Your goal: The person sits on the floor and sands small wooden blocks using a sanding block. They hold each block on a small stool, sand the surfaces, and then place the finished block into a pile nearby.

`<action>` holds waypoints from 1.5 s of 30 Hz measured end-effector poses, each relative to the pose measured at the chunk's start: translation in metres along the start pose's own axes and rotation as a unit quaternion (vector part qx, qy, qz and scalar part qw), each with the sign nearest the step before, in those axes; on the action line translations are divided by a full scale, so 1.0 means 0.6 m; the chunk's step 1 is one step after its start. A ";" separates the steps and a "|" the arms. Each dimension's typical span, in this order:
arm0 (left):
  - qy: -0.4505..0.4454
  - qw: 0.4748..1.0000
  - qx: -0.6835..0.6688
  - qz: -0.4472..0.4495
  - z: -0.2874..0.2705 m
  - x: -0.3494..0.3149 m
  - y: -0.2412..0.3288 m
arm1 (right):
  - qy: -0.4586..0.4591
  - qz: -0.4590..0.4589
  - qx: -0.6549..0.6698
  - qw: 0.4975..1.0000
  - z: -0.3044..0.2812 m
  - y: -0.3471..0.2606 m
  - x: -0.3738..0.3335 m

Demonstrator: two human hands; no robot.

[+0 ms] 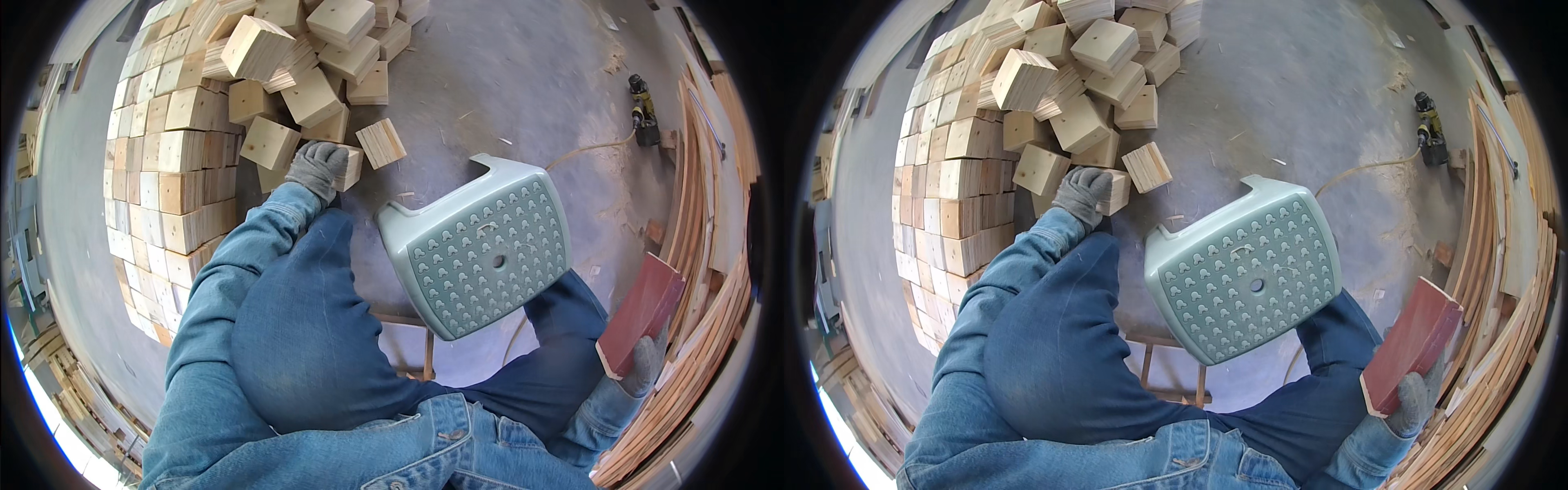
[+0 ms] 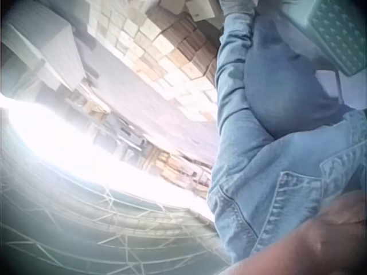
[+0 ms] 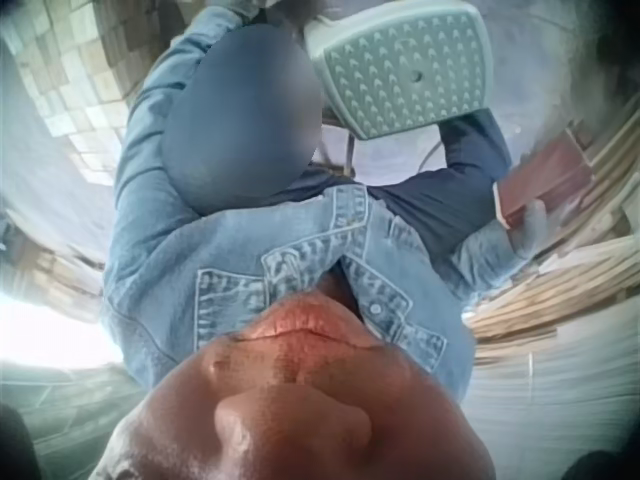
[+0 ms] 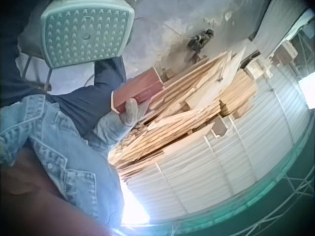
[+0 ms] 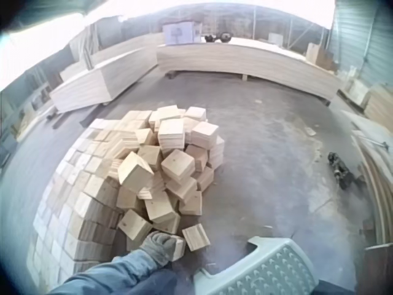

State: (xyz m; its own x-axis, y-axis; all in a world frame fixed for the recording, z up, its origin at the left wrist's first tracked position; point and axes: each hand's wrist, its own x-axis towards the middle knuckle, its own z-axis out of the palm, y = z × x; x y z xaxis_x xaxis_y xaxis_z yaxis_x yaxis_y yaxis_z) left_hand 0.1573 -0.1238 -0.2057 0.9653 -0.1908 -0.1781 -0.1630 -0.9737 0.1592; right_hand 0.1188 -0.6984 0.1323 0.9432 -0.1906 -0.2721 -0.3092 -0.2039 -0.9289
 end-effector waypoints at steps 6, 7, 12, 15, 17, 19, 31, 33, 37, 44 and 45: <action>0.045 0.984 -0.142 -0.102 -0.098 -0.036 0.031 | -0.087 -0.034 0.036 0.995 -0.028 0.008 -0.011; 0.040 0.983 -0.142 -0.113 -0.121 -0.042 0.030 | -0.089 -0.038 0.045 0.994 -0.026 0.006 -0.012; 0.081 0.982 -0.114 -0.128 -0.253 -0.068 0.011 | -0.067 -0.059 0.087 0.992 -0.017 -0.004 -0.030; 0.139 0.980 -0.069 -0.124 -0.367 -0.077 0.015 | -0.076 -0.085 0.129 0.985 -0.031 0.010 -0.036; 0.199 0.973 -0.082 -0.078 -0.447 -0.095 0.016 | -0.078 -0.106 0.142 0.981 -0.037 0.020 -0.033; 0.226 0.970 -0.062 -0.069 -0.527 -0.109 0.053 | -0.075 -0.125 0.160 0.976 -0.045 0.020 -0.032; 0.291 0.947 -0.127 0.039 -0.608 -0.163 0.294 | -0.046 -0.122 0.261 0.956 -0.059 0.044 -0.025; 0.287 0.944 -0.164 0.014 -0.566 -0.155 0.320 | -0.038 -0.123 0.239 0.962 -0.058 0.042 -0.029; 0.207 0.952 -0.219 -0.052 -0.504 -0.154 0.397 | -0.018 -0.125 0.197 0.972 -0.069 0.045 -0.037; 0.054 0.967 -0.224 -0.110 -0.407 -0.171 0.424 | -0.018 -0.108 0.181 0.977 -0.079 0.061 -0.032; 0.041 0.967 -0.219 -0.119 -0.403 -0.174 0.428 | -0.012 -0.105 0.172 0.979 -0.078 0.062 -0.032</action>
State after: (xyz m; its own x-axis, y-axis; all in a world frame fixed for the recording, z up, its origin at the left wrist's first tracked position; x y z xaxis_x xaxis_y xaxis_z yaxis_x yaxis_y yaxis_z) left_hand 0.0636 -0.3239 0.0886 0.9808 0.0611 -0.1850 0.1509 -0.8386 0.5234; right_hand 0.0838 -0.7472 0.1147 0.9855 -0.1550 -0.0683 -0.0531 0.0996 -0.9936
